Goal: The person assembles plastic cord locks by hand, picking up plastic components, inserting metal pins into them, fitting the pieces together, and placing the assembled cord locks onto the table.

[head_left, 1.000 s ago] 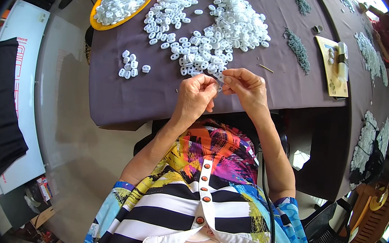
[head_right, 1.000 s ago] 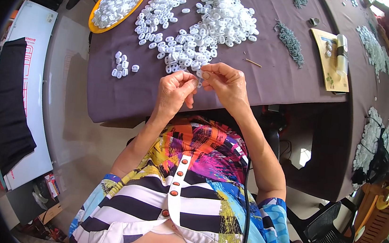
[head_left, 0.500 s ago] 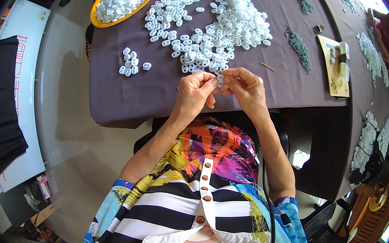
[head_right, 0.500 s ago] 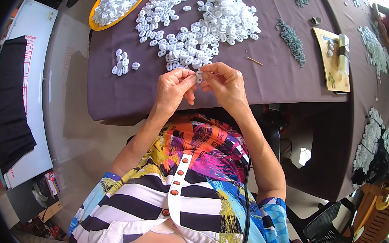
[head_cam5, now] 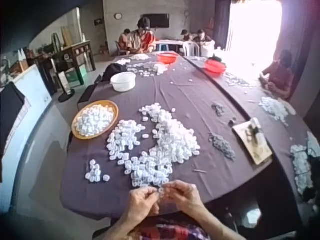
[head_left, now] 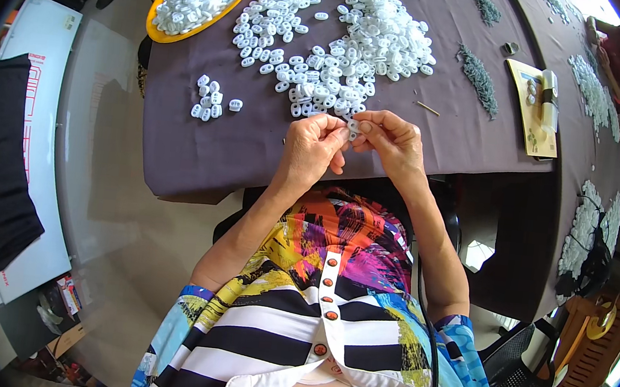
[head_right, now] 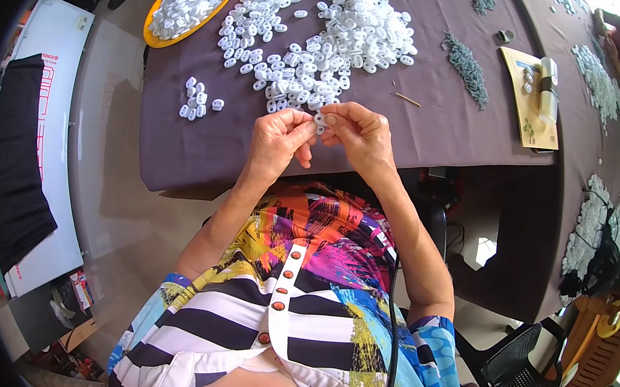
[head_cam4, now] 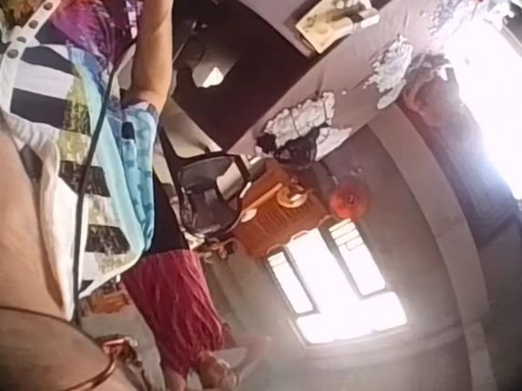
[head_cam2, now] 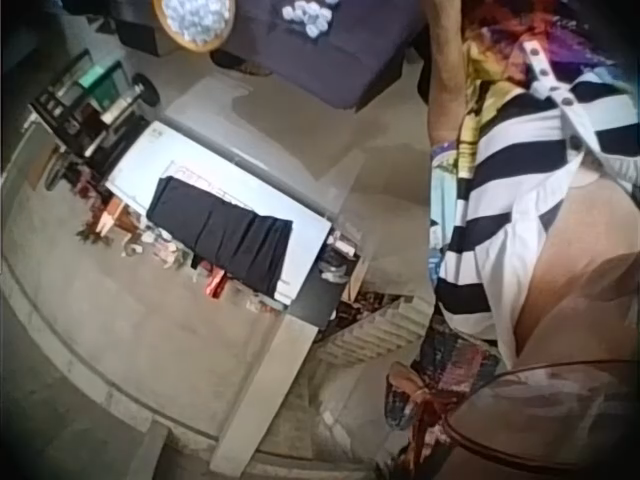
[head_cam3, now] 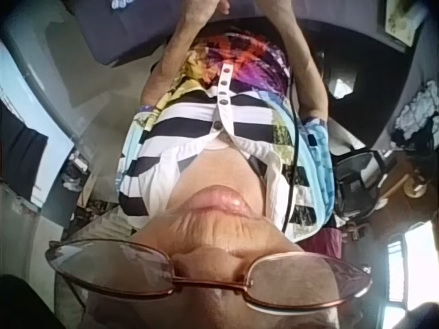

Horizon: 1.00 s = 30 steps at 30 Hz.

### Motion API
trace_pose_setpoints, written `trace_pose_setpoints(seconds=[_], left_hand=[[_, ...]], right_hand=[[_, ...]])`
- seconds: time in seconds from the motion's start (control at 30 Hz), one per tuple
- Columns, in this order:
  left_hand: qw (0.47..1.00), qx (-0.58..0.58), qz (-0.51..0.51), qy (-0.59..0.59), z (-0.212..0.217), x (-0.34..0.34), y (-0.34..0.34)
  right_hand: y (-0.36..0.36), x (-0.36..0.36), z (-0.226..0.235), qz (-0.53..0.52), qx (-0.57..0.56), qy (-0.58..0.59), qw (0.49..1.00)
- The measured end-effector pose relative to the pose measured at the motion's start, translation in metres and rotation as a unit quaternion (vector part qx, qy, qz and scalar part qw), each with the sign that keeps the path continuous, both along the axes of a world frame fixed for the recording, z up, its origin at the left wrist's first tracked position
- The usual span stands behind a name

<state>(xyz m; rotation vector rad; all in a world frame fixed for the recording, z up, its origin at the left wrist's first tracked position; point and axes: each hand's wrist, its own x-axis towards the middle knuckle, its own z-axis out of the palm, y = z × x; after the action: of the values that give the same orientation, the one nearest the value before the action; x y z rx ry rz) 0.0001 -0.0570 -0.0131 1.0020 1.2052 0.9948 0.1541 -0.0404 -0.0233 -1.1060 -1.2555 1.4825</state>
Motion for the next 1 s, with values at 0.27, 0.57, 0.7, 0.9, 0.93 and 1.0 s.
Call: trace_pose_setpoints(seconds=[0.27,0.57,0.7,0.9,0.93,1.0], left_hand=[[1.000,0.008,-0.008,0.000,0.001,-0.001,0.000],[1.000,-0.001,-0.007,-0.004,0.001,-0.001,0.001],[1.000,-0.004,-0.004,-0.018,0.000,-0.001,0.000],[0.994,-0.050,0.021,-0.095,0.001,-0.003,0.000],[0.994,-0.050,0.021,-0.095,0.002,-0.003,0.001],[0.992,-0.063,0.016,-0.108,0.004,-0.005,0.001]], right_hand=[[-0.003,-0.003,0.006,-0.018,0.022,-0.010,1.000],[-0.002,-0.003,0.009,0.005,0.037,-0.049,0.998],[-0.002,-0.002,0.012,0.017,0.028,-0.066,0.997],[-0.002,-0.002,0.012,0.027,0.023,-0.070,0.997],[-0.002,-0.003,0.012,0.028,0.023,-0.070,0.997],[-0.002,-0.004,0.013,0.036,0.026,-0.066,0.997]])
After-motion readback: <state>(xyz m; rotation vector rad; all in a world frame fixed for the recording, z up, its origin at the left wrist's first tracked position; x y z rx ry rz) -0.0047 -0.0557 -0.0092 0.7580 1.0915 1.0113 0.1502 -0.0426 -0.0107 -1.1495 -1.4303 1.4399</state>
